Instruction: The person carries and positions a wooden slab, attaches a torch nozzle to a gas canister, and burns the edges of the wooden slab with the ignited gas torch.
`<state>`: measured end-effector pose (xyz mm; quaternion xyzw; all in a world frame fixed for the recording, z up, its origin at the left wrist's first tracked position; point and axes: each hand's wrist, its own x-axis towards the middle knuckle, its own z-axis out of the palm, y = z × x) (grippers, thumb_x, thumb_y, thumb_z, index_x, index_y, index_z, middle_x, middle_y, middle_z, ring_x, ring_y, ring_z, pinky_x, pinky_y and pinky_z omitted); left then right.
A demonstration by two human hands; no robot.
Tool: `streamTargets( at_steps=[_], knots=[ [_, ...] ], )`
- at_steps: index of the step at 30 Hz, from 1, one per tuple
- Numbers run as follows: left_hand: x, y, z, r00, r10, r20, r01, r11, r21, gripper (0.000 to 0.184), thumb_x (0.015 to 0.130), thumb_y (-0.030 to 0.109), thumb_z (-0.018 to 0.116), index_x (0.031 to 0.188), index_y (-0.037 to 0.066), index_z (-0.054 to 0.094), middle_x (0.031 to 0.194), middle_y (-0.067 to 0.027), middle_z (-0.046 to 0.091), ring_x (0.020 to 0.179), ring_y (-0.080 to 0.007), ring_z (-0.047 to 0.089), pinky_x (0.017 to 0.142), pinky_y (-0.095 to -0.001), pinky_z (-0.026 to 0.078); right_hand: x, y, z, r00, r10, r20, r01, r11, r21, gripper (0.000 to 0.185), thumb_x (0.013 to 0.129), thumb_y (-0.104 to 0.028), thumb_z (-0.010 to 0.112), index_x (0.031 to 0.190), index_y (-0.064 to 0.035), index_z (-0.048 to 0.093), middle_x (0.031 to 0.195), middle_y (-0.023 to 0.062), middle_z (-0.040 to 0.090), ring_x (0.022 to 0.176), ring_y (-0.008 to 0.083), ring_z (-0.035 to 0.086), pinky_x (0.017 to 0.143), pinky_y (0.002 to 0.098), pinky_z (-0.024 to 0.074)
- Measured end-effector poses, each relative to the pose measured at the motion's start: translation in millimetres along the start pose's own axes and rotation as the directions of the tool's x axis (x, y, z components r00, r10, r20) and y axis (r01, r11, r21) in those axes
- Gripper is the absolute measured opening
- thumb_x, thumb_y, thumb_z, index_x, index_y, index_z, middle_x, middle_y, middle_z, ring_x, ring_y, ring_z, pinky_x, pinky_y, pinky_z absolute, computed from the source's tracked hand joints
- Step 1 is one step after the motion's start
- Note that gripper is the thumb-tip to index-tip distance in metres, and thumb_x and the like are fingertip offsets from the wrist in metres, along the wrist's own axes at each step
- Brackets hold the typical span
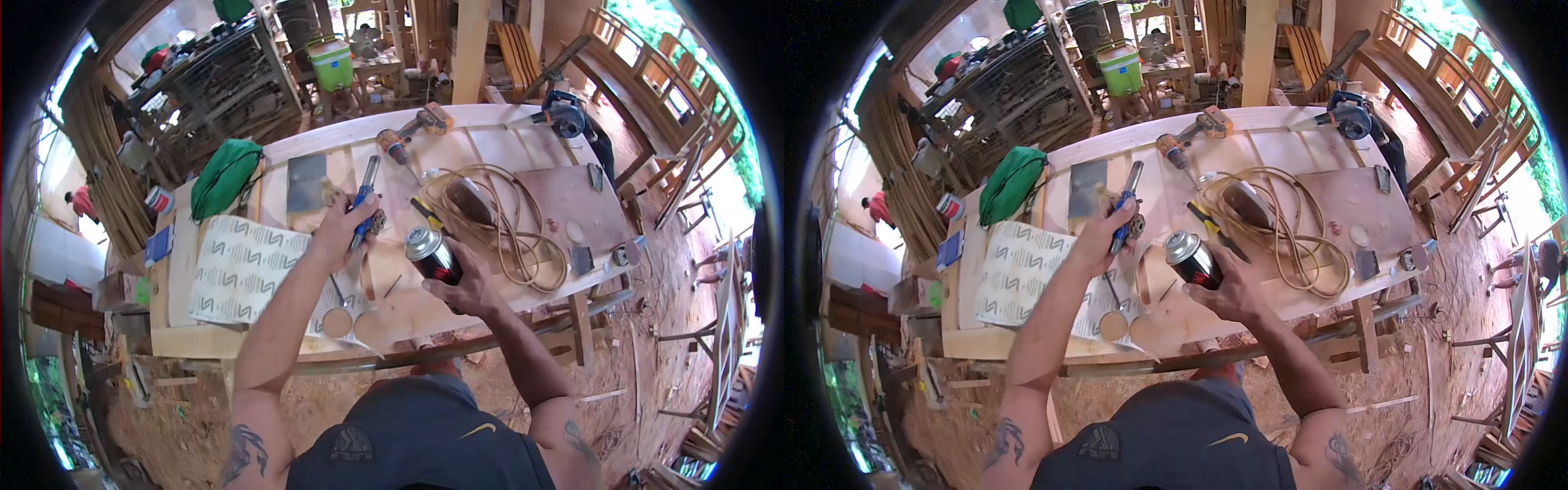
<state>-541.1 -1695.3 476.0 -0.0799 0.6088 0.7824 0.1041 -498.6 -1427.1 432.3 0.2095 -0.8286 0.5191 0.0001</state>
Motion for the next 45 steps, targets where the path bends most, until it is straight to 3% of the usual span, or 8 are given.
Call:
streamTargets(
  at_steps=[7, 14, 22, 31, 34, 39, 42, 45],
  knots=[
    [-77.0, 29.6, -6.9, 0.999, 0.024, -0.025, -0.021, 0.995, 0.101, 0.037, 0.096, 0.034, 0.068, 0.114, 0.006, 0.052, 0.086, -0.0051, 0.062, 0.058, -0.0107, 0.057, 0.046, -0.0247, 0.043, -15.4, -63.9, 24.5, 0.974, -0.218, 0.059, 0.222, 0.972, -0.079, 0.069, 0.071, -0.03, 0.083, 0.131, -0.0064, 0.058, 0.097, 0.0167, 0.065, 0.083, 0.0312, 0.064, 0.074, 0.042, 0.0514],
    [-113.3, 45.3, -15.5, 0.988, 0.152, 0.033, -0.153, 0.918, 0.367, 0.044, 0.092, 0.028, 0.072, 0.12, 0.002, 0.05, 0.097, -0.0068, 0.06, 0.064, -0.0102, 0.058, 0.049, -0.025, 0.047, -28.1, -100.0, 32.2, 0.975, -0.171, 0.14, 0.183, 0.98, -0.081, 0.072, 0.072, -0.03, 0.084, 0.134, -0.0041, 0.055, 0.105, 0.0178, 0.065, 0.088, 0.0295, 0.065, 0.078, 0.0406, 0.0527],
    [-120.8, 48.6, -24.3, 0.964, 0.26, 0.06, -0.253, 0.816, 0.52, 0.052, 0.084, 0.03, 0.08, 0.114, -0.001, 0.052, 0.091, -0.0067, 0.061, 0.065, -0.01, 0.059, 0.047, -0.0252, 0.047, -35.6, -114.7, 34.0, 0.974, -0.108, 0.199, 0.126, 0.989, -0.08, 0.075, 0.074, -0.032, 0.084, 0.135, -0.0004, 0.054, 0.115, 0.0192, 0.066, 0.103, 0.03, 0.066, 0.091, 0.0399, 0.0516],
    [-133.9, 49.9, -24.5, 0.958, 0.278, 0.067, -0.26, 0.746, 0.613, 0.053, 0.083, 0.029, 0.082, 0.115, -0.001, 0.053, 0.095, -0.0089, 0.062, 0.076, -0.0126, 0.06, 0.059, -0.0281, 0.05, -48.2, -121.1, 46.0, 0.978, -0.094, 0.187, 0.111, 0.99, -0.083, 0.074, 0.075, -0.036, 0.085, 0.132, 0.0, 0.055, 0.105, 0.017, 0.068, 0.092, 0.0223, 0.066, 0.081, 0.0369, 0.0537],
    [-143.1, 56.5, -21.2, 0.964, 0.257, 0.074, -0.247, 0.753, 0.61, 0.052, 0.082, 0.029, 0.082, 0.115, -0.001, 0.053, 0.097, -0.0093, 0.062, 0.079, -0.0133, 0.06, 0.063, -0.0282, 0.05, -50.4, -121.0, 50.2, 0.974, -0.179, 0.139, 0.187, 0.981, -0.051, 0.072, 0.074, -0.034, 0.085, 0.129, 0.0006, 0.055, 0.1, 0.0173, 0.067, 0.087, 0.0246, 0.066, 0.077, 0.0389, 0.0537],
    [-139.7, 48.7, -28.1, 0.925, 0.361, 0.119, -0.345, 0.666, 0.662, 0.051, 0.083, 0.026, 0.081, 0.115, -0.001, 0.053, 0.099, -0.0089, 0.062, 0.085, -0.0134, 0.06, 0.07, -0.029, 0.051, -53.5, -125.9, 55.9, 0.92, -0.391, 0.028, 0.383, 0.88, -0.282, 0.071, 0.07, -0.029, 0.086, 0.126, 0.0003, 0.055, 0.096, 0.0187, 0.064, 0.081, 0.033, 0.065, 0.072, 0.0435, 0.0529],
    [-148.7, 51.2, -21.9, 0.946, 0.314, 0.075, -0.284, 0.7, 0.656, 0.049, 0.084, 0.026, 0.081, 0.114, 0.0, 0.053, 0.096, -0.0079, 0.061, 0.081, -0.0125, 0.06, 0.068, -0.029, 0.051, -55.2, -123.9, 56.1, 0.92, -0.39, 0.031, 0.383, 0.88, -0.283, 0.071, 0.069, -0.026, 0.086, 0.127, -0.0004, 0.054, 0.097, 0.0198, 0.064, 0.081, 0.0361, 0.065, 0.071, 0.0455, 0.0528],
    [-148.1, 43.2, -21.7, 0.893, 0.432, 0.122, -0.407, 0.663, 0.628, 0.048, 0.084, 0.028, 0.081, 0.113, 0.001, 0.052, 0.09, -0.0067, 0.06, 0.071, -0.0113, 0.058, 0.06, -0.0277, 0.049, -58.3, -121.9, 58.9, 0.919, -0.395, 0.019, 0.383, 0.877, -0.289, 0.072, 0.069, -0.025, 0.086, 0.129, -0.0015, 0.053, 0.1, 0.0193, 0.065, 0.085, 0.0375, 0.065, 0.074, 0.0456, 0.0531]
  ],
)
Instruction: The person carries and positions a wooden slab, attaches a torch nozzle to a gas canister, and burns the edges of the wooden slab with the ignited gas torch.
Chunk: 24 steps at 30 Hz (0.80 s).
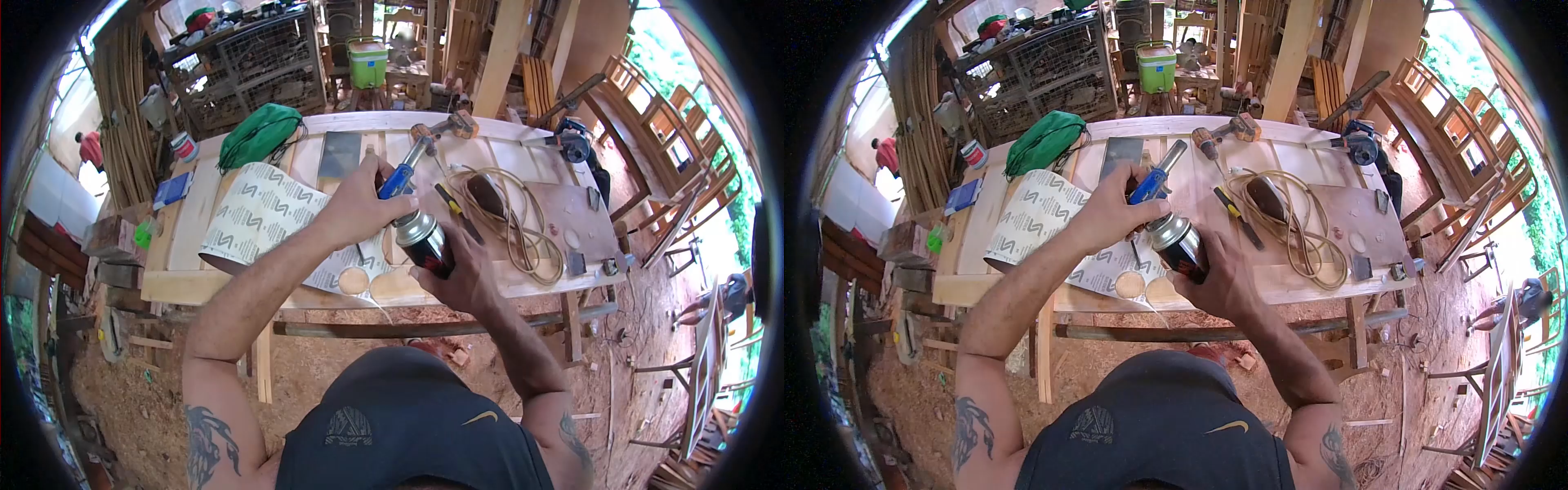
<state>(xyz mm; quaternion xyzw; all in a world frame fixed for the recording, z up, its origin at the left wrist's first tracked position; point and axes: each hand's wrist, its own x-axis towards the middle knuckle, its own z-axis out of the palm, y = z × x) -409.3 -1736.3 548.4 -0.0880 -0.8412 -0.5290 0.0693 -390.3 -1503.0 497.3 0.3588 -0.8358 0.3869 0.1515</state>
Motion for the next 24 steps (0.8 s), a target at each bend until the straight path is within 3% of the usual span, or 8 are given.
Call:
streamTargets(
  at_steps=[4, 10, 13, 21, 24],
  knots=[
    [-1.1, 4.3, 0.7, 0.998, -0.065, 0.002, 0.065, 0.998, -0.002, 0.049, 0.084, 0.029, 0.082, 0.111, 0.001, 0.052, 0.084, -0.0054, 0.058, 0.065, -0.0103, 0.056, 0.054, -0.0271, 0.046, -1.6, -7.8, -0.3, 1.0, 0.022, -0.02, -0.023, 0.998, -0.05, 0.073, 0.069, -0.023, 0.086, 0.13, -0.0017, 0.053, 0.1, 0.0185, 0.064, 0.087, 0.0388, 0.064, 0.074, 0.0463, 0.0527],
    [0.4, 3.3, -0.6, 0.994, -0.106, 0.036, 0.107, 0.994, -0.026, 0.05, 0.084, 0.03, 0.082, 0.112, 0.002, 0.051, 0.083, -0.005, 0.058, 0.064, -0.01, 0.055, 0.053, -0.0272, 0.046, -0.6, -8.7, -1.0, 0.991, -0.081, -0.108, 0.063, 0.984, -0.164, 0.076, 0.068, -0.023, 0.087, 0.131, -0.0024, 0.052, 0.103, 0.0177, 0.062, 0.088, 0.038, 0.063, 0.074, 0.0465, 0.0526],
    [-2.0, 6.6, -0.7, 0.995, -0.089, 0.043, 0.091, 0.994, -0.051, 0.05, 0.085, 0.029, 0.081, 0.113, 0.001, 0.05, 0.085, -0.0051, 0.057, 0.067, -0.0096, 0.055, 0.056, -0.0266, 0.046, -1.6, -7.6, -3.2, 0.996, -0.033, -0.081, 0.024, 0.993, -0.119, 0.074, 0.067, -0.022, 0.086, 0.129, -0.0015, 0.053, 0.102, 0.0183, 0.06, 0.086, 0.0381, 0.063, 0.072, 0.0476, 0.0524],
    [-3.7, -5.4, 1.4, 0.996, 0.07, 0.062, -0.067, 0.997, -0.045, 0.06, 0.086, 0.033, 0.081, 0.123, -0.001, 0.05, 0.1, -0.0059, 0.058, 0.086, -0.0107, 0.057, 0.071, -0.0264, 0.049, -0.9, -8.7, -14.8, 0.993, 0.089, 0.077, -0.093, 0.994, 0.06, 0.074, 0.068, -0.027, 0.087, 0.131, -0.0007, 0.055, 0.106, 0.0203, 0.067, 0.09, 0.0367, 0.068, 0.082, 0.0441, 0.0549],
    [-6.9, 0.6, -1.6, 0.996, 0.034, 0.083, -0.032, 0.999, -0.031, 0.056, 0.087, 0.031, 0.079, 0.124, 0.0, 0.051, 0.101, -0.0056, 0.058, 0.088, -0.0106, 0.056, 0.075, -0.0267, 0.049, -1.2, -4.2, -16.6, 0.988, 0.096, 0.124, -0.114, 0.983, 0.145, 0.073, 0.069, -0.027, 0.086, 0.13, -0.0008, 0.056, 0.108, 0.0211, 0.068, 0.092, 0.0357, 0.069, 0.084, 0.0421, 0.0549]
  ],
)
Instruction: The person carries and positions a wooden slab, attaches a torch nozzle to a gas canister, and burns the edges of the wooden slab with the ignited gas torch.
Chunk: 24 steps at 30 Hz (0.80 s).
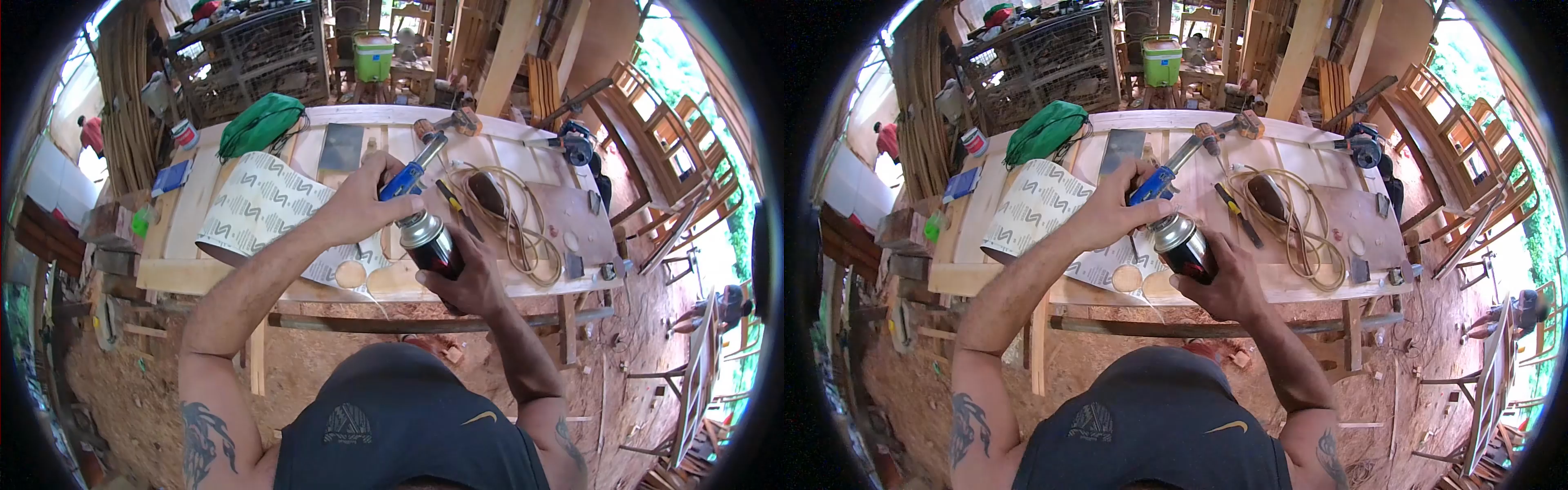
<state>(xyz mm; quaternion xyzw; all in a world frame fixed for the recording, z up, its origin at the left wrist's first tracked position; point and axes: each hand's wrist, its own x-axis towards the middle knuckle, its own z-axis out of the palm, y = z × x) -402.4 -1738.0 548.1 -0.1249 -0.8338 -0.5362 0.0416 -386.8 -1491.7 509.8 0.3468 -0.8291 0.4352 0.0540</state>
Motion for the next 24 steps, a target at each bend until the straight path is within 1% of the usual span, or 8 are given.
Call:
streamTargets(
  at_steps=[4, 7, 8, 11, 12, 15, 21, 24],
  knots=[
    [-2.0, -2.6, 1.5, 0.996, -0.087, 0.001, 0.083, 0.947, -0.311, 0.045, 0.089, 0.031, 0.074, 0.114, 0.0, 0.052, 0.09, -0.0074, 0.06, 0.069, -0.0109, 0.058, 0.058, -0.0271, 0.048, -2.7, 10.0, 0.5, 0.999, 0.003, 0.047, -0.004, 1.0, 0.011, 0.07, 0.071, -0.024, 0.084, 0.13, -0.0014, 0.054, 0.107, 0.0168, 0.068, 0.096, 0.0303, 0.068, 0.087, 0.04, 0.0536],
    [-5.3, -0.2, -2.6, 0.982, -0.185, 0.032, 0.171, 0.809, -0.563, 0.039, 0.093, 0.03, 0.069, 0.116, 0.004, 0.052, 0.088, -0.0059, 0.061, 0.06, -0.0092, 0.058, 0.048, -0.0247, 0.045, -10.3, 16.0, 1.3, 0.957, 0.272, 0.105, -0.291, 0.894, 0.34, 0.07, 0.072, -0.024, 0.082, 0.131, -0.0016, 0.052, 0.106, 0.0107, 0.066, 0.098, 0.0248, 0.064, 0.088, 0.0391, 0.0523],
    [-7.2, -1.2, -2.8, 0.975, -0.218, 0.046, 0.198, 0.753, -0.628, 0.039, 0.094, 0.03, 0.068, 0.119, 0.005, 0.053, 0.089, -0.0055, 0.062, 0.061, -0.0091, 0.059, 0.047, -0.0244, 0.045, -11.9, 22.7, 4.6, 0.933, 0.317, 0.173, -0.358, 0.754, 0.551, 0.072, 0.07, -0.023, 0.08, 0.132, -0.0024, 0.05, 0.106, 0.0067, 0.064, 0.1, 0.0203, 0.062, 0.089, 0.0371, 0.0512],
    [-14.5, 2.1, -2.0, 0.958, -0.267, 0.103, 0.245, 0.582, -0.775, 0.035, 0.096, 0.031, 0.065, 0.119, 0.007, 0.052, 0.088, -0.0055, 0.063, 0.061, -0.0093, 0.061, 0.046, -0.0242, 0.046, -13.2, 35.3, 4.6, 0.933, 0.306, 0.188, -0.34, 0.584, 0.737, 0.07, 0.066, -0.026, 0.077, 0.128, -0.0002, 0.056, 0.107, 0.0116, 0.068, 0.099, 0.0233, 0.065, 0.092, 0.0384, 0.0514],
    [-16.6, 3.9, -1.2, 0.954, -0.273, 0.125, 0.257, 0.525, -0.811, 0.034, 0.097, 0.031, 0.064, 0.118, 0.007, 0.052, 0.087, -0.0056, 0.064, 0.061, -0.0094, 0.061, 0.047, -0.0243, 0.046, -11.3, 36.9, 6.7, 0.946, 0.268, 0.183, -0.311, 0.586, 0.748, 0.07, 0.065, -0.029, 0.075, 0.126, 0.0016, 0.057, 0.103, 0.0112, 0.069, 0.096, 0.0223, 0.066, 0.09, 0.0365, 0.0519],
    [-19.7, 7.7, 4.2, 0.96, -0.262, 0.101, 0.226, 0.508, -0.831, 0.032, 0.097, 0.027, 0.064, 0.113, 0.006, 0.047, 0.087, -0.009, 0.064, 0.056, -0.0111, 0.058, 0.045, -0.0241, 0.045, -7.7, 27.8, 5.4, 0.942, 0.244, 0.229, -0.328, 0.541, 0.774, 0.07, 0.065, -0.029, 0.078, 0.125, 0.0014, 0.057, 0.106, 0.0112, 0.068, 0.098, 0.0224, 0.066, 0.09, 0.0366, 0.0518],
    [-30.1, 1.2, 11.8, 0.967, -0.255, 0.002, 0.134, 0.501, -0.855, 0.032, 0.093, 0.022, 0.065, 0.115, 0.006, 0.047, 0.086, -0.0113, 0.065, 0.052, -0.0135, 0.054, 0.042, -0.0253, 0.042, -0.2, -1.8, 9.4, 0.971, 0.211, 0.11, -0.209, 0.532, 0.821, 0.073, 0.065, -0.03, 0.083, 0.126, 0.0009, 0.057, 0.111, 0.0105, 0.066, 0.101, 0.0213, 0.064, 0.091, 0.0365, 0.0517],
    [-33.3, -8.4, 11.4, 0.991, -0.132, -0.026, 0.035, 0.435, -0.9, 0.033, 0.089, 0.02, 0.064, 0.116, 0.009, 0.05, 0.088, -0.0117, 0.065, 0.053, -0.0142, 0.053, 0.043, -0.0248, 0.041, -2.9, 4.9, 13.4, 0.964, 0.229, 0.135, -0.241, 0.539, 0.807, 0.073, 0.065, -0.03, 0.083, 0.126, 0.0007, 0.057, 0.11, 0.0102, 0.066, 0.101, 0.021, 0.064, 0.092, 0.0364, 0.0515]
  ],
)
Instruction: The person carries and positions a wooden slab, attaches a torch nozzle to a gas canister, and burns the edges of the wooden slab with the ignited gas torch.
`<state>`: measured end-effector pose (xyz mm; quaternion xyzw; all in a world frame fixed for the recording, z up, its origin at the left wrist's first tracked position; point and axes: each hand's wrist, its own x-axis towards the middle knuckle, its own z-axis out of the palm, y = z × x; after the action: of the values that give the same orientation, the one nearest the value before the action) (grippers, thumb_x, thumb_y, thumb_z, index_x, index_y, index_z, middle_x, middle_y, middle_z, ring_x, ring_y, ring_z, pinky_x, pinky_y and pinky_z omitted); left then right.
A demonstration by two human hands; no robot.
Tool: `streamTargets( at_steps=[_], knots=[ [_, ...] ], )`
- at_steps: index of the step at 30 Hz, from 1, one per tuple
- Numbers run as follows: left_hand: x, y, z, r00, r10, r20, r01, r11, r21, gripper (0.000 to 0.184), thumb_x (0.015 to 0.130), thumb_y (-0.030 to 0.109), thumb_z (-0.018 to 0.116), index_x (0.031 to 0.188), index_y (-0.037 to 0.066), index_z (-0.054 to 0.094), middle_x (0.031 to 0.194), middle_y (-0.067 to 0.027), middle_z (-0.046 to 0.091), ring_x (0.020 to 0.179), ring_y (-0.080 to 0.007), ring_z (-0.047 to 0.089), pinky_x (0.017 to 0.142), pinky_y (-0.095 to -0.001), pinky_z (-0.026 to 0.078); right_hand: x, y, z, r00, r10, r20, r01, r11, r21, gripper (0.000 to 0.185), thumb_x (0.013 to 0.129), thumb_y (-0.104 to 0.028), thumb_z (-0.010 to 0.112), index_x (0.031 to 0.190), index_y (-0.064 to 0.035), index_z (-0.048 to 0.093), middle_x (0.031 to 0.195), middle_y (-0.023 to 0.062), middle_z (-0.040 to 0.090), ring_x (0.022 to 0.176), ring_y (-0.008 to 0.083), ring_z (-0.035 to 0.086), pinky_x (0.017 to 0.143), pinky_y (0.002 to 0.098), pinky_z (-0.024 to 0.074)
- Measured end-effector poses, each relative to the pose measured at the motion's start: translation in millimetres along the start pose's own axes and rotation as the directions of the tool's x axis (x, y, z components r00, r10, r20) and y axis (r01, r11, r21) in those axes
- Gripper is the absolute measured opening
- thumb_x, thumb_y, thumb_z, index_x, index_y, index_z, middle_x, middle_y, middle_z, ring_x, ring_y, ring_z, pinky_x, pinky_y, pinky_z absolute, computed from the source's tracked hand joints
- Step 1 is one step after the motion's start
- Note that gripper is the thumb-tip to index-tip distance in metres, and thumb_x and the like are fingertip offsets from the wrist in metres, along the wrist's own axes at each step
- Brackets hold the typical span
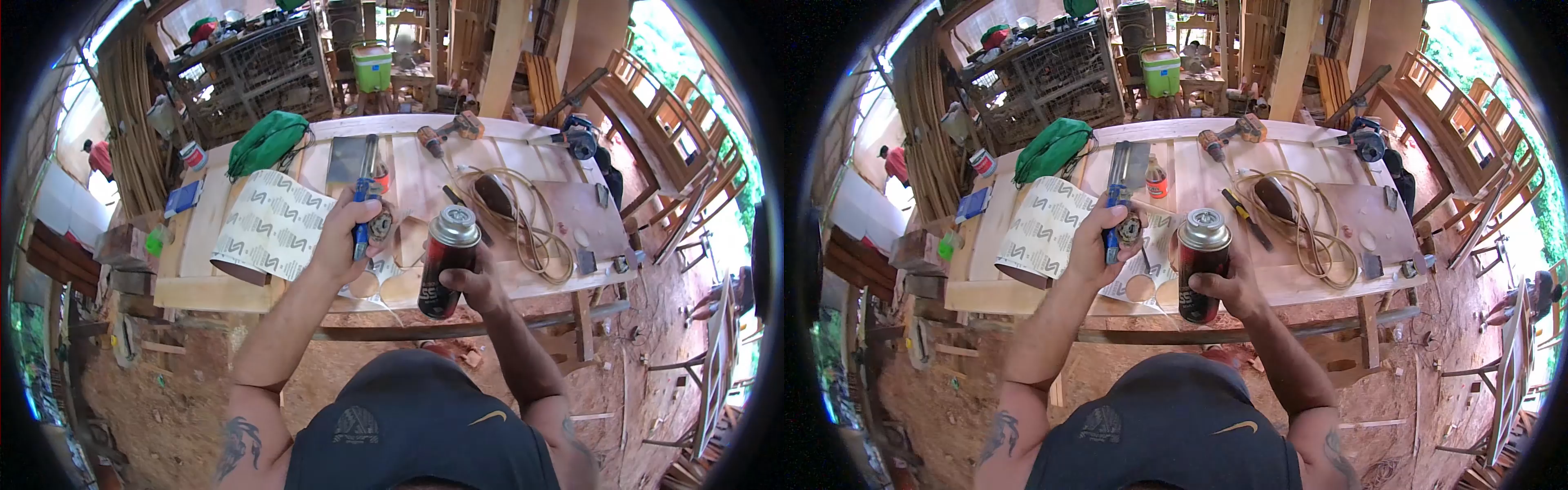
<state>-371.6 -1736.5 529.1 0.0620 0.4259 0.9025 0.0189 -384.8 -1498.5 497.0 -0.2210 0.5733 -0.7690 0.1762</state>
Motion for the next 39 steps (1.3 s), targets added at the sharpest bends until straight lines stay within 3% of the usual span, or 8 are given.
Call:
streamTargets(
  at_steps=[12, 15, 21, 27, 30, 33, 36, 39],
  knots=[
    [0.2, 2.0, 2.4, 0.982, 0.166, 0.085, -0.142, 0.96, -0.24, 0.053, 0.083, 0.016, 0.061, 0.131, 0.003, 0.045, 0.105, -0.018, 0.062, 0.062, -0.0189, 0.055, 0.052, -0.0288, 0.045, -2.8, 4.1, 5.7, 1.0, 0.009, 0.004, -0.009, 1.0, -0.028, 0.076, 0.064, -0.032, 0.082, 0.128, -0.0005, 0.055, 0.112, 0.01, 0.065, 0.104, 0.0206, 0.063, 0.093, 0.0359, 0.0502],
    [0.3, 5.1, -2.2, 0.972, 0.173, 0.157, -0.134, 0.963, -0.233, 0.061, 0.084, 0.02, 0.064, 0.138, 0.0, 0.043, 0.11, -0.0206, 0.061, 0.075, -0.0209, 0.055, 0.056, -0.027, 0.045, -3.8, 5.2, 1.2, 0.999, 0.013, 0.044, -0.014, 1.0, 0.016, 0.072, 0.068, -0.018, 0.079, 0.133, -0.0017, 0.052, 0.115, 0.0089, 0.065, 0.106, 0.0192, 0.062, 0.098, 0.0369, 0.0485],
    [-0.2, 4.8, -4.7, 0.965, 0.199, 0.173, -0.153, 0.957, -0.248, 0.06, 0.088, 0.022, 0.061, 0.139, -0.002, 0.042, 0.109, -0.0207, 0.062, 0.07, -0.0198, 0.054, 0.054, -0.0259, 0.044, -3.4, 6.8, 0.8, 0.998, 0.027, 0.052, -0.028, 0.999, 0.024, 0.073, 0.068, -0.017, 0.078, 0.134, -0.0019, 0.052, 0.115, 0.0086, 0.065, 0.107, 0.0199, 0.063, 0.099, 0.0373, 0.0481],
    [-2.7, 0.3, -1.2, 0.969, 0.207, 0.134, -0.154, 0.932, -0.327, 0.05, 0.104, 0.041, 0.048, 0.135, 0.002, 0.047, 0.101, -0.0199, 0.063, 0.06, -0.0175, 0.052, 0.048, -0.0251, 0.043, -4.8, 6.6, 4.3, 0.999, -0.012, 0.034, 0.012, 1.0, 0.022, 0.071, 0.07, -0.014, 0.079, 0.133, -0.0013, 0.052, 0.115, 0.0079, 0.065, 0.109, 0.0202, 0.062, 0.1, 0.0383, 0.0478],
    [1.1, 0.7, -4.8, 0.957, 0.201, 0.211, -0.118, 0.929, -0.35, 0.051, 0.107, 0.047, 0.039, 0.133, 0.004, 0.049, 0.096, -0.0181, 0.061, 0.057, -0.0178, 0.051, 0.045, -0.0256, 0.042, -5.4, 16.3, 8.9, 0.996, -0.021, -0.085, 0.015, 0.998, -0.068, 0.069, 0.071, -0.014, 0.082, 0.132, -0.0012, 0.053, 0.114, 0.0085, 0.066, 0.109, 0.0208, 0.062, 0.099, 0.0384, 0.048],
    [1.2, 0.1, -6.0, 0.966, 0.173, 0.191, -0.088, 0.919, -0.385, 0.047, 0.107, 0.044, 0.04, 0.132, 0.005, 0.05, 0.09, -0.0158, 0.059, 0.054, -0.0184, 0.05, 0.044, -0.0269, 0.042, 6.3, 49.3, -11.8, 0.977, -0.14, -0.161, 0.043, 0.866, -0.497, 0.068, 0.072, -0.014, 0.083, 0.131, -0.001, 0.053, 0.112, 0.01, 0.067, 0.107, 0.0215, 0.064, 0.096, 0.0379, 0.0499],
    [-0.2, -5.0, -13.2, 0.962, 0.183, 0.204, -0.096, 0.923, -0.373, 0.046, 0.107, 0.043, 0.041, 0.132, 0.005, 0.05, 0.086, -0.0141, 0.057, 0.053, -0.0189, 0.049, 0.044, -0.0288, 0.042, 18.7, 154.4, -68.8, 0.964, -0.155, -0.217, 0.023, 0.858, -0.513, 0.064, 0.072, -0.014, 0.085, 0.127, -0.0034, 0.054, 0.109, 0.0124, 0.069, 0.102, 0.0232, 0.068, 0.09, 0.038, 0.0532],
    [-3.2, -7.8, -13.7, 0.966, 0.174, 0.193, -0.085, 0.915, -0.395, 0.046, 0.107, 0.041, 0.041, 0.132, 0.004, 0.05, 0.085, -0.0133, 0.055, 0.054, -0.0192, 0.049, 0.045, -0.0301, 0.041, 10.5, 194.8, -89.2, 0.924, -0.234, -0.302, -0.009, 0.776, -0.631, 0.063, 0.072, -0.016, 0.086, 0.126, -0.0067, 0.054, 0.109, 0.013, 0.07, 0.1, 0.0262, 0.07, 0.087, 0.0395, 0.0551]
  ],
)
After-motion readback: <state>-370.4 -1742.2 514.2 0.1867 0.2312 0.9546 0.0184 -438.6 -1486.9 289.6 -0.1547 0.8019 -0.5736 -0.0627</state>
